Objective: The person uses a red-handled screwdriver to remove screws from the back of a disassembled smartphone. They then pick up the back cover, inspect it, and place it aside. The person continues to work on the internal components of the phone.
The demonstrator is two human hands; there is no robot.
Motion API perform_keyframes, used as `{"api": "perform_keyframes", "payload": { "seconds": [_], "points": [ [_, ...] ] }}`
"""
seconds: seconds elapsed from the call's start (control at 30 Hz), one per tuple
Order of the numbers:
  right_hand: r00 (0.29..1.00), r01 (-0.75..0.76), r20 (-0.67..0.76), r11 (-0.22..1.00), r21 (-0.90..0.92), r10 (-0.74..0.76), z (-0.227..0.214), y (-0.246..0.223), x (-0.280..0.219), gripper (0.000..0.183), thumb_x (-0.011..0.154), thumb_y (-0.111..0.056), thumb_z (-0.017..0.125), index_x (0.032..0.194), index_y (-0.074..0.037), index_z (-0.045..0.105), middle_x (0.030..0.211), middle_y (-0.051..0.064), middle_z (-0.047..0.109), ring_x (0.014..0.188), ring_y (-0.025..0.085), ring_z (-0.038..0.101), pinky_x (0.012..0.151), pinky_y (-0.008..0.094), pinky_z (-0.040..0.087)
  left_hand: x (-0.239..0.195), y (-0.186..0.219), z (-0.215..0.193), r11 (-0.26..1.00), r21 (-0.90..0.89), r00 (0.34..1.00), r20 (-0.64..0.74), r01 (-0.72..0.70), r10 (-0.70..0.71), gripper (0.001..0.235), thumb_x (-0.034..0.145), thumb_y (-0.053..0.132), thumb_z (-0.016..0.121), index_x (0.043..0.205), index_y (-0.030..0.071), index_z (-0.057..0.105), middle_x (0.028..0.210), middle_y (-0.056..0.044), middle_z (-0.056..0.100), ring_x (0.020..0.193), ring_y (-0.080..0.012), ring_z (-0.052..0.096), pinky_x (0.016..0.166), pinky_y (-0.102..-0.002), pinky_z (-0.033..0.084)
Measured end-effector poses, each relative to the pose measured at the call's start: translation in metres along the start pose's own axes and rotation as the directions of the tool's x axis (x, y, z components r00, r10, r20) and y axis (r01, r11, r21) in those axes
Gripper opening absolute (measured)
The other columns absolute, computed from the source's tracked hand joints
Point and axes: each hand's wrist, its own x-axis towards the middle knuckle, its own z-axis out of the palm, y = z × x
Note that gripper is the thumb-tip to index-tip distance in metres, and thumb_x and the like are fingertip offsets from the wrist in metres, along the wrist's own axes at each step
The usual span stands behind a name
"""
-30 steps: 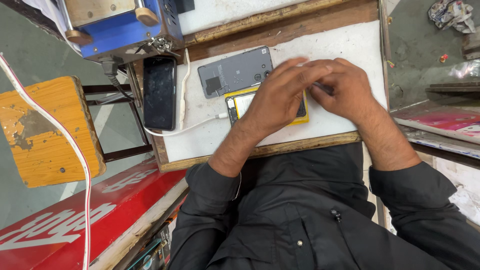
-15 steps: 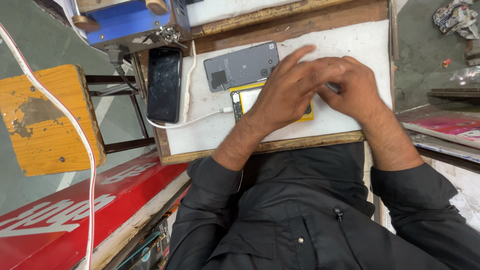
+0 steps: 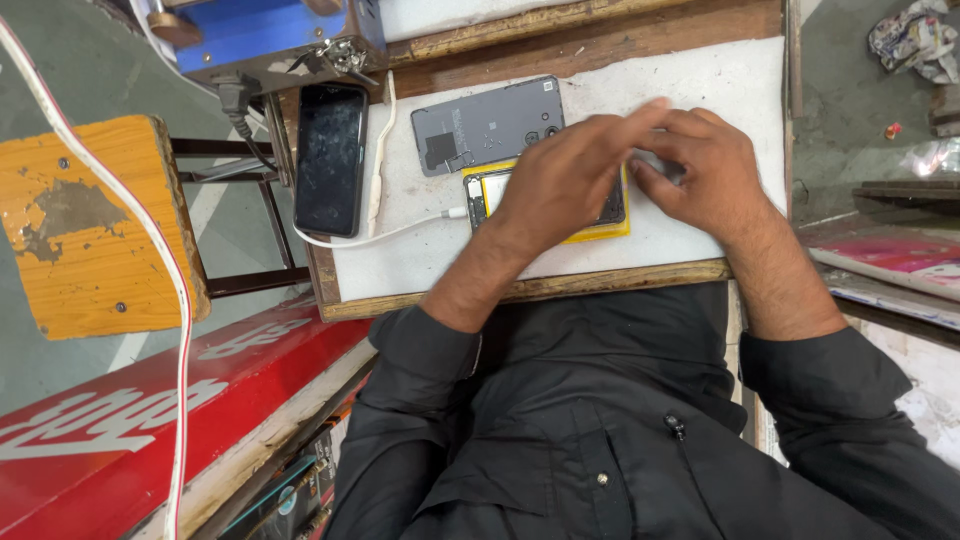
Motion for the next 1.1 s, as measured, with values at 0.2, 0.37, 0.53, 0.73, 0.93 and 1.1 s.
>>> {"api": "perform_keyframes", "payload": {
  "seconds": [0.2, 0.37, 0.53, 0.73, 0.93, 1.1],
  "points": [
    [0.991, 0.105, -0.084, 0.994, 0.032, -0.102, -0.006, -0.006, 0.003, 0.029, 0.092, -0.008, 0.077, 0.121, -0.015, 0.076, 0.13, 0.001, 0.073, 0.102, 0.022, 0.069, 0.086, 0.034, 0.058, -0.033, -0.028, -0.073, 0.94, -0.117, 0.868, -0.36, 0.321, -0.341, 0.064, 0.109, -0.001, 0.065, 0.159, 0.009, 0.027, 0.113, -0.012, 0.073, 0.096, -0.0166, 0.078, 0.081, -0.028, 0.069],
    [0.997, 0.051, -0.061, 0.997, 0.058, -0.048, -0.008, -0.01, 0.006, 0.028, 0.092, -0.007, 0.076, 0.12, -0.014, 0.076, 0.129, 0.002, 0.074, 0.099, 0.022, 0.069, 0.084, 0.034, 0.058, -0.056, -0.047, -0.082, 0.956, -0.098, 0.888, -0.352, 0.278, -0.294, 0.065, 0.108, -0.005, 0.063, 0.16, 0.009, 0.026, 0.115, -0.013, 0.073, 0.102, -0.0189, 0.077, 0.09, -0.029, 0.067],
    [0.996, 0.064, -0.059, 0.997, 0.051, -0.061, -0.006, -0.008, 0.004, 0.027, 0.096, -0.007, 0.075, 0.122, -0.013, 0.076, 0.132, 0.002, 0.073, 0.104, 0.022, 0.069, 0.089, 0.034, 0.058, -0.063, -0.052, -0.071, 0.962, -0.011, 0.902, -0.345, 0.273, -0.26, 0.064, 0.107, -0.004, 0.065, 0.158, 0.01, 0.028, 0.114, -0.013, 0.071, 0.098, -0.0169, 0.076, 0.087, -0.026, 0.067],
    [0.995, 0.071, -0.075, 0.996, 0.048, -0.068, -0.007, -0.005, 0.003, 0.028, 0.093, -0.006, 0.075, 0.12, -0.013, 0.076, 0.13, 0.002, 0.073, 0.102, 0.023, 0.069, 0.088, 0.034, 0.058, -0.054, -0.049, -0.076, 0.956, -0.062, 0.888, -0.356, 0.287, -0.29, 0.064, 0.107, -0.004, 0.065, 0.158, 0.009, 0.028, 0.112, -0.013, 0.073, 0.102, -0.0163, 0.076, 0.09, -0.029, 0.067],
    [0.989, 0.108, -0.105, 0.993, 0.045, -0.103, -0.007, -0.004, 0.005, 0.023, 0.095, -0.008, 0.076, 0.118, -0.014, 0.076, 0.129, 0.001, 0.073, 0.101, 0.023, 0.069, 0.087, 0.035, 0.057, -0.048, -0.019, -0.066, 0.872, -0.351, 0.821, -0.342, 0.341, -0.458, 0.067, 0.109, 0.0, 0.066, 0.161, 0.01, 0.026, 0.111, -0.013, 0.071, 0.095, -0.0156, 0.073, 0.087, -0.028, 0.063],
    [0.991, 0.114, -0.074, 0.993, -0.012, -0.114, -0.006, -0.002, 0.003, 0.026, 0.091, -0.01, 0.077, 0.115, -0.016, 0.078, 0.127, -0.001, 0.074, 0.09, 0.023, 0.066, 0.079, 0.036, 0.055, -0.033, 0.015, -0.02, 0.683, -0.566, 0.771, -0.122, 0.463, -0.624, 0.07, 0.106, 0.005, 0.068, 0.16, 0.011, 0.025, 0.106, -0.01, 0.071, 0.093, -0.0151, 0.074, 0.082, -0.028, 0.063]
  ]
}}
